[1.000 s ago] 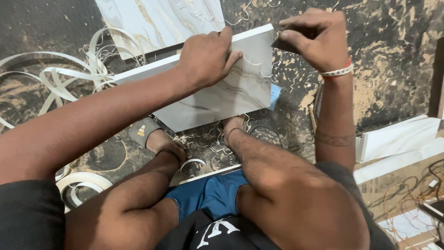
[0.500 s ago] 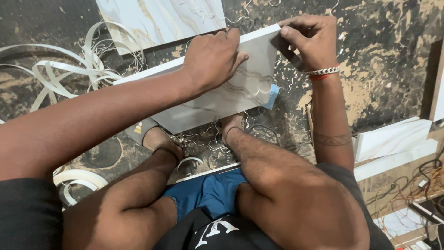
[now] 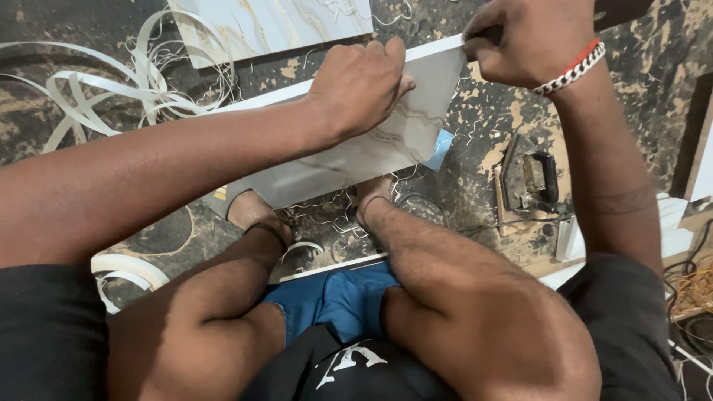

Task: The person applies white edge banding to the edges of a rectangular marble-patterned board. They position the strip, use a handheld iron to press it along the edge, and smooth it with their fingers. The process is repeated on multiple edges of the board.

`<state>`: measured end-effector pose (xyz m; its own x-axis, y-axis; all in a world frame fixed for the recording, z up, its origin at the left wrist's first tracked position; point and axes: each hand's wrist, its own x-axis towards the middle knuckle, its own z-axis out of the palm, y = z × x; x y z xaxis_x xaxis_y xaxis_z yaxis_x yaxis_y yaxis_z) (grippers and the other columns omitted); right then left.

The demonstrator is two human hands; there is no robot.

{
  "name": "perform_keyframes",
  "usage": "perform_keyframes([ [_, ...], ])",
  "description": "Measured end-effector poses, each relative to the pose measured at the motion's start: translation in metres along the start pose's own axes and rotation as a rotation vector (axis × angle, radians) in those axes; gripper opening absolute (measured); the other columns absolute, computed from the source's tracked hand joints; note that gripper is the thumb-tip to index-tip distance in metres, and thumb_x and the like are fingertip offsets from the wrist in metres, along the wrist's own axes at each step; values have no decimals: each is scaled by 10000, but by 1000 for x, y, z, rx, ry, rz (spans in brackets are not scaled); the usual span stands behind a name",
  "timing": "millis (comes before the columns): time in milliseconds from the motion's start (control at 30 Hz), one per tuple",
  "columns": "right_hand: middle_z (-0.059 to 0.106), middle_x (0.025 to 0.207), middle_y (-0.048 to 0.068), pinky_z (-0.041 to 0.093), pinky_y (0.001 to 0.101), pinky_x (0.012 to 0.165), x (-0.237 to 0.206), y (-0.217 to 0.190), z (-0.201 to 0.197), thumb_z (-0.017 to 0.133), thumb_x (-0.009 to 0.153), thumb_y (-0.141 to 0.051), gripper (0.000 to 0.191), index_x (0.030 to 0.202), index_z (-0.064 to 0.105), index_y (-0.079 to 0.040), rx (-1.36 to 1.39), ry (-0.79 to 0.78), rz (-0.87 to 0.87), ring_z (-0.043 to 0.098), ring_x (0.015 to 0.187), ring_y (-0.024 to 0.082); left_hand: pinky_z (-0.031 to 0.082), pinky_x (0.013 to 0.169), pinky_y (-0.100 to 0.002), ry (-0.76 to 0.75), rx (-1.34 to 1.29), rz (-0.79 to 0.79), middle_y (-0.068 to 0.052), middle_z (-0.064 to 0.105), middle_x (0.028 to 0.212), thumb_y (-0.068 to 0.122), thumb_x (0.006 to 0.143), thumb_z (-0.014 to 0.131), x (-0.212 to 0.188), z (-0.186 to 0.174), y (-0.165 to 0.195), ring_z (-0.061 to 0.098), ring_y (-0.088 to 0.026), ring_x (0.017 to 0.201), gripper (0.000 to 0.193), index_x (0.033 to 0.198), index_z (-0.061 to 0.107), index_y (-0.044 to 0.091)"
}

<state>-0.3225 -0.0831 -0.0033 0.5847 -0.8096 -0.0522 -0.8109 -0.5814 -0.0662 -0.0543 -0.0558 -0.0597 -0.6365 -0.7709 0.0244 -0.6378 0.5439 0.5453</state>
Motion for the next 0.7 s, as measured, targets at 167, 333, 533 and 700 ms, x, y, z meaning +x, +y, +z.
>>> perform_keyframes([
  [167,715,740,-23,488,315,600,7,-17,-12,818,866,-283,114,929,835,-189,-142,30,-41,642,612,145,530,588,-487,8,-3,0,-219,685,804,367,1018,640,-1,3,-2,700,-398,695,398,993,552,-21],
  [333,682,689,-31,478,299,586,14,-32,-15,806,810,-246,78,855,819,-183,-209,95,-131,627,614,138,528,569,-474,63,-2,31,-205,684,794,367,1009,660,-1,8,-3,695,-389,686,401,979,548,-17],
  [533,637,665,-16,452,329,552,28,-55,-24,784,785,-225,56,766,784,-172,-223,77,-156,606,576,173,528,558,-457,72,27,13,-188,682,772,381,996,668,0,10,-3,697,-368,669,409,974,549,-10],
  [700,650,655,-3,459,342,546,31,-63,-25,793,779,-231,69,805,794,-167,-166,80,-163,613,562,180,527,558,-456,52,46,23,-179,681,774,381,1008,661,1,12,-4,695,-364,669,405,976,549,-7],
])
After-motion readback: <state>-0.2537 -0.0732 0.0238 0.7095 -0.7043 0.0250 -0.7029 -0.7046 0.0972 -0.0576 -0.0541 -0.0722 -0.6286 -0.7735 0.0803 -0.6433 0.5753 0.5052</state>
